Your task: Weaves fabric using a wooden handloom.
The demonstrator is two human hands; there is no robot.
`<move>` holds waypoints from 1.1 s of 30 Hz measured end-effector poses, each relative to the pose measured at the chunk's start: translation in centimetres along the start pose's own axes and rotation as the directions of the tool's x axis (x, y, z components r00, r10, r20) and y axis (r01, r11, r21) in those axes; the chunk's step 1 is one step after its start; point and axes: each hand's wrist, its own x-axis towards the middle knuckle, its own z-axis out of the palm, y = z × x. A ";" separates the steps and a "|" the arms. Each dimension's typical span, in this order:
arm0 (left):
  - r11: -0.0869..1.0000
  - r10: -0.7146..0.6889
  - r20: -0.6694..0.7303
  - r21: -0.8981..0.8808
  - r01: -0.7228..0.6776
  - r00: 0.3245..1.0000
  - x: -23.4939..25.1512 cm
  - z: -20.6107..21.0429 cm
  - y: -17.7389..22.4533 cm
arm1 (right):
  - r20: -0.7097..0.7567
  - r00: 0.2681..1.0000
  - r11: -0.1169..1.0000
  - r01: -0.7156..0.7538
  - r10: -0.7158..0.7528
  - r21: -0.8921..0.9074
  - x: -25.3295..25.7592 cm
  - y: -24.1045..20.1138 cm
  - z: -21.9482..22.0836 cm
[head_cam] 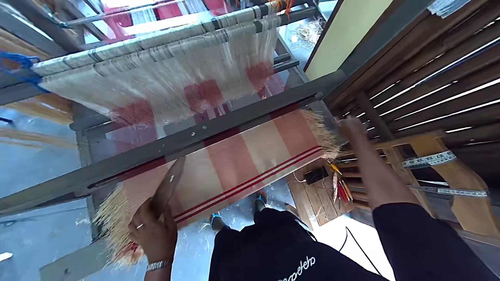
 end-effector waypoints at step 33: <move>0.910 -0.376 -0.411 -0.331 0.249 0.830 -10.9 -16.0 -27.5 | 0.032 0.429 0.393 0.792 -0.903 0.467 -46.3 -62.1 15.4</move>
